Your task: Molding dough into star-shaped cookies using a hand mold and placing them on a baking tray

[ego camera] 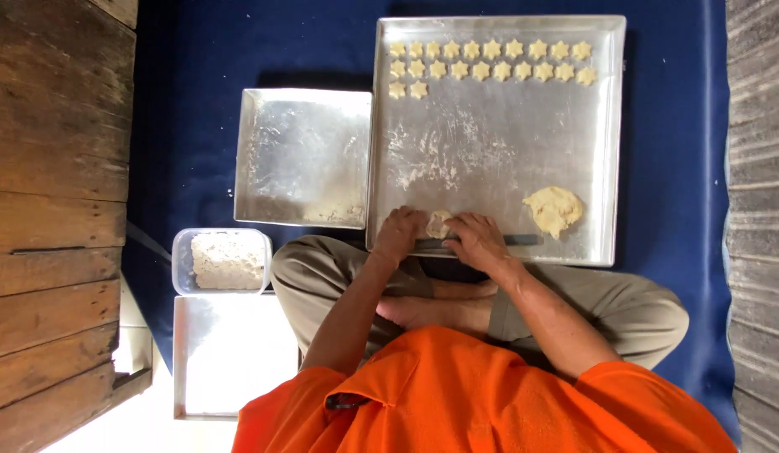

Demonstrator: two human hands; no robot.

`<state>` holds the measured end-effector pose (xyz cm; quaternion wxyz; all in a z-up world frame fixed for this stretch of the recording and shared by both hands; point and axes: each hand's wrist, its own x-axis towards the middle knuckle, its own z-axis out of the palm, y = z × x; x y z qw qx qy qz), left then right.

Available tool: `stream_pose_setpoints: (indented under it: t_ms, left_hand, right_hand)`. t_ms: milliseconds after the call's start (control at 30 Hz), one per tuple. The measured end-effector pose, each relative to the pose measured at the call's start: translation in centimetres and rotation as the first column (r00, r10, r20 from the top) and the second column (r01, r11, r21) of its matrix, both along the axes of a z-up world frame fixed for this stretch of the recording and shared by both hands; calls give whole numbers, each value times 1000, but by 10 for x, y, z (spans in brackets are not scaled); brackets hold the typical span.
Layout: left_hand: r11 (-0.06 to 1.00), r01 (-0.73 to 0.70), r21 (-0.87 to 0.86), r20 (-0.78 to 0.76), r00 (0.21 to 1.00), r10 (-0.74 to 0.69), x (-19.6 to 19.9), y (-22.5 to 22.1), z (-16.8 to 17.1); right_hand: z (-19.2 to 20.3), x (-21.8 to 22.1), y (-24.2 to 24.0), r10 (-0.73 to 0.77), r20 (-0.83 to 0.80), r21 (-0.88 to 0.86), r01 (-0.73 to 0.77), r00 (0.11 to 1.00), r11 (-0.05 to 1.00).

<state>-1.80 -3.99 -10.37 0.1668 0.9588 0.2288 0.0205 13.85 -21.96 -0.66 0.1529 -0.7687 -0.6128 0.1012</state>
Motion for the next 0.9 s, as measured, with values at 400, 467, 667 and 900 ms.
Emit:
stream_pose_setpoints:
  t_ms: [400, 467, 667, 900]
  left_hand:
    - [994, 30, 109, -388, 921, 14, 0, 11, -23]
    - [983, -153, 100, -8, 988, 155, -6, -1, -5]
    - [957, -136, 255, -30, 988, 149, -15, 3, -2]
    - [950, -37, -311, 287, 949, 131, -3, -50, 77]
  right_hand:
    - [-13, 15, -40, -167, -68, -183, 153, 984, 971]
    - [-1, 8, -25, -163, -210, -46, 157, 964, 987]
    - [-25, -3, 28, -139, -182, 49, 150, 974, 988]
    - [7, -20, 14, -36, -379, 214, 126, 924, 969]
